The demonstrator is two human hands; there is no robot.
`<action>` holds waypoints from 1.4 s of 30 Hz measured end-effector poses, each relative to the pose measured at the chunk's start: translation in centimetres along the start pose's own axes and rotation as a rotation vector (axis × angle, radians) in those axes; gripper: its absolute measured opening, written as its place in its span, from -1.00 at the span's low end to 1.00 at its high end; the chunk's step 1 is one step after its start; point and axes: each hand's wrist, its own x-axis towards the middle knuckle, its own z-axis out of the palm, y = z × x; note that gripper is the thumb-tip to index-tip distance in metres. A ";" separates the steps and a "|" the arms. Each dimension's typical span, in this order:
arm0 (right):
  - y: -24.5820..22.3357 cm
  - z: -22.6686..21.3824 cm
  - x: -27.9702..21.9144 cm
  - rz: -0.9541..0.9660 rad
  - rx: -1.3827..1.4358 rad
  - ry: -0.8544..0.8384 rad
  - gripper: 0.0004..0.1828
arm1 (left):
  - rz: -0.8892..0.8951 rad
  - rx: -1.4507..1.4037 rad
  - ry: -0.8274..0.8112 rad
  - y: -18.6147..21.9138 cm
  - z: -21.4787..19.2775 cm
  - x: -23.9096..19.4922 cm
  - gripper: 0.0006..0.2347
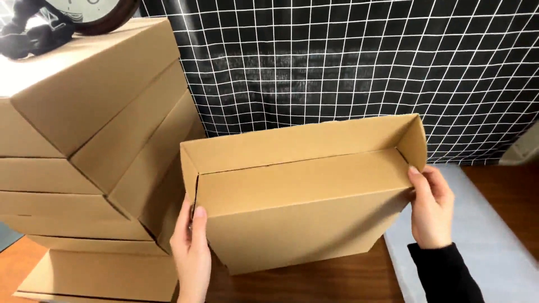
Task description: The person folds light blue jeans and dark green pants on a wooden table, then hangs them on a clothing rack using hangers. The person also assembles and stacks empty cardboard boxes on the table.
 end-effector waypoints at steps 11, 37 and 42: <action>-6.0 1.8 1.9 -0.029 0.012 -0.177 -0.51 | 0.294 -0.031 -0.136 3.0 0.0 3.3 -0.50; 4.8 -9.8 -12.0 0.186 0.156 0.085 -0.70 | -0.206 -0.520 -0.014 -7.2 -4.0 -8.3 -0.38; 9.3 -14.0 -16.5 0.363 0.140 0.016 -0.71 | -0.385 -0.304 0.039 -10.1 -4.6 -12.8 -0.42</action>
